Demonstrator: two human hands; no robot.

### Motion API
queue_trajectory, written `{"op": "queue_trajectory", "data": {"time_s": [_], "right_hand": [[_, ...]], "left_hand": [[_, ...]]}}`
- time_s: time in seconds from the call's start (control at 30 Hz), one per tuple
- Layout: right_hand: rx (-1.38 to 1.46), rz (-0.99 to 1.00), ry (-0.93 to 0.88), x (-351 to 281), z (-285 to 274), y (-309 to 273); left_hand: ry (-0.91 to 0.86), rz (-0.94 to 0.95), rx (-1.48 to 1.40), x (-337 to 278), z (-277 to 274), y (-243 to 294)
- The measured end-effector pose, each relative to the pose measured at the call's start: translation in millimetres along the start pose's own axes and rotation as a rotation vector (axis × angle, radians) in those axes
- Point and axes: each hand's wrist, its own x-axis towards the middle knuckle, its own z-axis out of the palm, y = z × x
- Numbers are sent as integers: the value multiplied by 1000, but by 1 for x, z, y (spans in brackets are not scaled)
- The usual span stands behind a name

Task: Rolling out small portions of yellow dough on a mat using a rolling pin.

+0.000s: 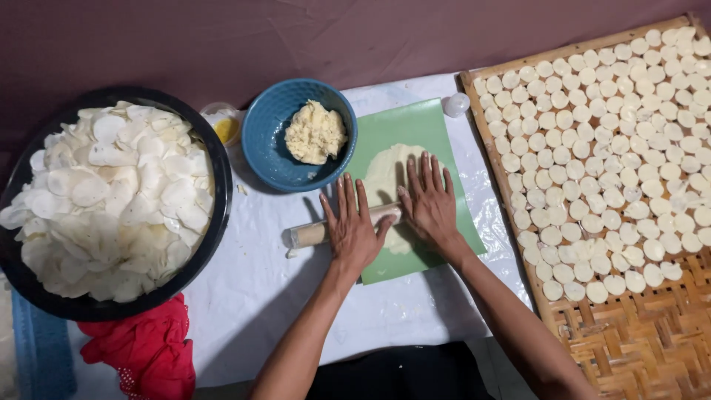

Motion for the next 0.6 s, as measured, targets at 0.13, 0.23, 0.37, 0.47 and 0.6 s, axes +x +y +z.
{"op": "queue_trajectory", "data": {"time_s": [0.13, 0.23, 0.37, 0.47, 0.6], "right_hand": [[41, -83, 45, -59, -16, -10], [64, -68, 85, -103, -16, -15], [192, 56, 63, -89, -28, -28], [289, 85, 87, -36, -37, -45], [365, -92, 196, 47, -49, -91]], "left_hand": [[-45, 17, -69, -57, 0, 17], [-130, 20, -158, -99, -15, 36], [-139, -11, -185, -100, -16, 38], [-120, -33, -168, -77, -7, 27], [40, 5, -54, -48, -28, 19]]}}
